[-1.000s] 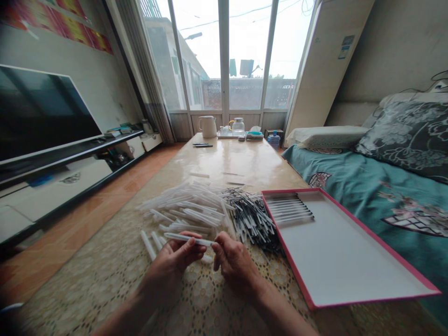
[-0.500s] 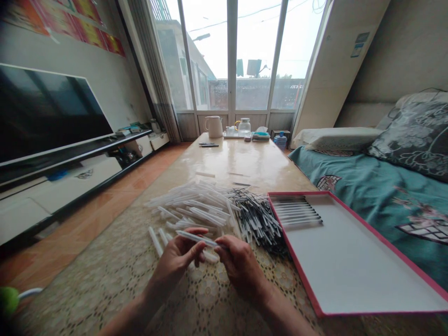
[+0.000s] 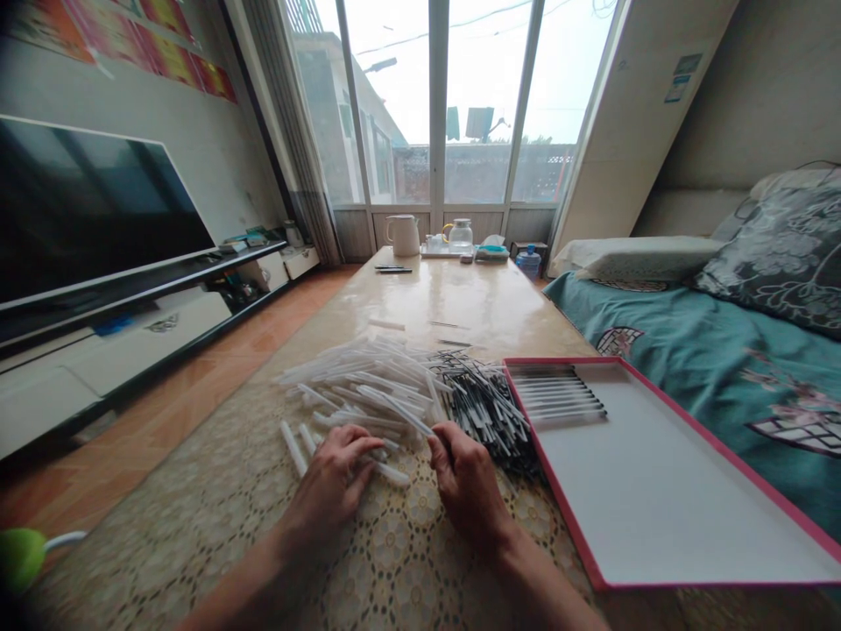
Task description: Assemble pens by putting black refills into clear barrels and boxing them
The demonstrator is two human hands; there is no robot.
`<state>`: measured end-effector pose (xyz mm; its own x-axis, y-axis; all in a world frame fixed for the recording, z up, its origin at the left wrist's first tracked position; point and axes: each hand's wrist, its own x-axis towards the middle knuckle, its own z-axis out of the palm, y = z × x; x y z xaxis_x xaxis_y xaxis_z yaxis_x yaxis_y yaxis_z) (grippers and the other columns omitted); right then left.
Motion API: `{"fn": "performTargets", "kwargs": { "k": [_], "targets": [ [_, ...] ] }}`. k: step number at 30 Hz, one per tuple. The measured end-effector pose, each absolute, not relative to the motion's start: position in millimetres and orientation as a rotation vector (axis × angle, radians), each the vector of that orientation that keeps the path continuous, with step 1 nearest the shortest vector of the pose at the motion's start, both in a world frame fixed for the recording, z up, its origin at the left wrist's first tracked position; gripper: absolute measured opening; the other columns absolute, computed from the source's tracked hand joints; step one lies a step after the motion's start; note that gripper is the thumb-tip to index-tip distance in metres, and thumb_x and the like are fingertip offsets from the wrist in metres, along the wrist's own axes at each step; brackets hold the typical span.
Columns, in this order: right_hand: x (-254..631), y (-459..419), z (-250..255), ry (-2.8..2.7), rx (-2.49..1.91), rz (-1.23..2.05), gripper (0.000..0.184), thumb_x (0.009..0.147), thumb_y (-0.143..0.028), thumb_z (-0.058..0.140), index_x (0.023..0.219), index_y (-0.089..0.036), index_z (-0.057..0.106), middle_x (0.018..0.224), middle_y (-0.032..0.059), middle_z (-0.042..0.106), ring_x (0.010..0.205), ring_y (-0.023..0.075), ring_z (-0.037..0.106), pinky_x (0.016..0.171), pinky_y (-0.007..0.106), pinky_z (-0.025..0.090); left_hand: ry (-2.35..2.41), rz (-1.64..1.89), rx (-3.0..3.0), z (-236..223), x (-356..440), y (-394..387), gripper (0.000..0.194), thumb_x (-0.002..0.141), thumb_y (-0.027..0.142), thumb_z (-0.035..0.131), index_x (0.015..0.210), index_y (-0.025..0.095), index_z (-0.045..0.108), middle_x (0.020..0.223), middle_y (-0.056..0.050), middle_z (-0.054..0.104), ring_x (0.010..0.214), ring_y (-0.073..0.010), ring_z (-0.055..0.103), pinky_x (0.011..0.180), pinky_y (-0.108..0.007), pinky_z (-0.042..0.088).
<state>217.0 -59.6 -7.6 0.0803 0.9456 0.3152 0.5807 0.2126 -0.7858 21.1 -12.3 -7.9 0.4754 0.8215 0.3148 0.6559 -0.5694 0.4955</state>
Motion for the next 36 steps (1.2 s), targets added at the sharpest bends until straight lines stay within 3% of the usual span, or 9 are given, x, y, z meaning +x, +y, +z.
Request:
{"fn": "performTargets", "kwargs": {
  "k": [6, 11, 19, 24, 30, 36],
  "targets": [
    [216.9, -61.3, -7.8, -1.625, -1.475, 0.494, 0.025, 0.093, -0.033, 0.039, 0.085, -0.018, 0.056, 0.067, -0.0006, 0.056, 0.061, 0.0130, 0.054, 0.058, 0.023, 0.038, 1.274, 0.724, 2.424, -3.1, 20.5, -14.5, 0.017, 0.075, 0.008, 0.052, 0.087, 0.019, 0.059, 0.095, -0.008, 0.060, 0.093, -0.0249, 0.052, 0.081, -0.041, 0.042],
    [216.3, -62.5, -5.8, -1.627, -1.481, 0.499, 0.023, 0.092, -0.032, 0.040, 0.085, -0.018, 0.057, 0.068, 0.0000, 0.058, 0.063, 0.0133, 0.056, 0.059, 0.023, 0.039, 1.225, 0.758, 2.403, -4.5, 19.9, -14.6, 0.018, 0.074, 0.004, 0.050, 0.084, 0.018, 0.055, 0.090, -0.007, 0.060, 0.092, -0.0234, 0.051, 0.081, -0.039, 0.043],
    [216.2, -61.4, -7.5, -1.611, -1.480, 0.489, 0.023, 0.091, -0.032, 0.040, 0.090, -0.017, 0.058, 0.071, 0.0016, 0.060, 0.064, 0.0140, 0.057, 0.060, 0.022, 0.041, 1.115, 0.837, 2.334, -8.6, 21.1, -13.5, 0.026, 0.077, 0.004, 0.046, 0.090, 0.018, 0.064, 0.089, -0.008, 0.058, 0.090, -0.0215, 0.055, 0.079, -0.036, 0.046],
    [214.5, -63.5, -6.6, -1.610, -1.458, 0.388, 0.020, 0.089, -0.028, 0.043, 0.094, -0.017, 0.059, 0.070, 0.0003, 0.058, 0.062, 0.0133, 0.054, 0.058, 0.022, 0.041, 1.192, 1.167, 1.778, -3.0, 21.7, -9.3, 0.009, 0.080, 0.023, 0.056, 0.087, 0.018, 0.060, 0.083, -0.005, 0.063, 0.078, -0.0191, 0.061, 0.074, -0.034, 0.049],
    [212.1, -69.3, -1.1, -1.667, -1.417, 0.242, 0.011, 0.084, -0.020, 0.045, 0.083, -0.018, 0.056, 0.064, -0.0018, 0.051, 0.057, 0.0121, 0.048, 0.056, 0.022, 0.038, 0.879, 1.237, 0.880, 5.0, 19.4, -3.8, 0.033, 0.071, 0.024, 0.070, 0.100, 0.017, 0.056, 0.083, -0.003, 0.070, 0.076, -0.0139, 0.066, 0.077, -0.028, 0.051],
    [211.9, -69.7, -3.7, -1.729, -1.382, 0.244, 0.011, 0.084, -0.017, 0.044, 0.087, -0.018, 0.055, 0.066, -0.0016, 0.050, 0.057, 0.0122, 0.047, 0.057, 0.024, 0.038, 0.893, 1.199, 0.764, 4.6, 20.0, -3.2, 0.030, 0.067, 0.026, 0.075, 0.090, 0.014, 0.061, 0.083, -0.006, 0.071, 0.072, -0.0136, 0.067, 0.071, -0.024, 0.053]
  ]
}}
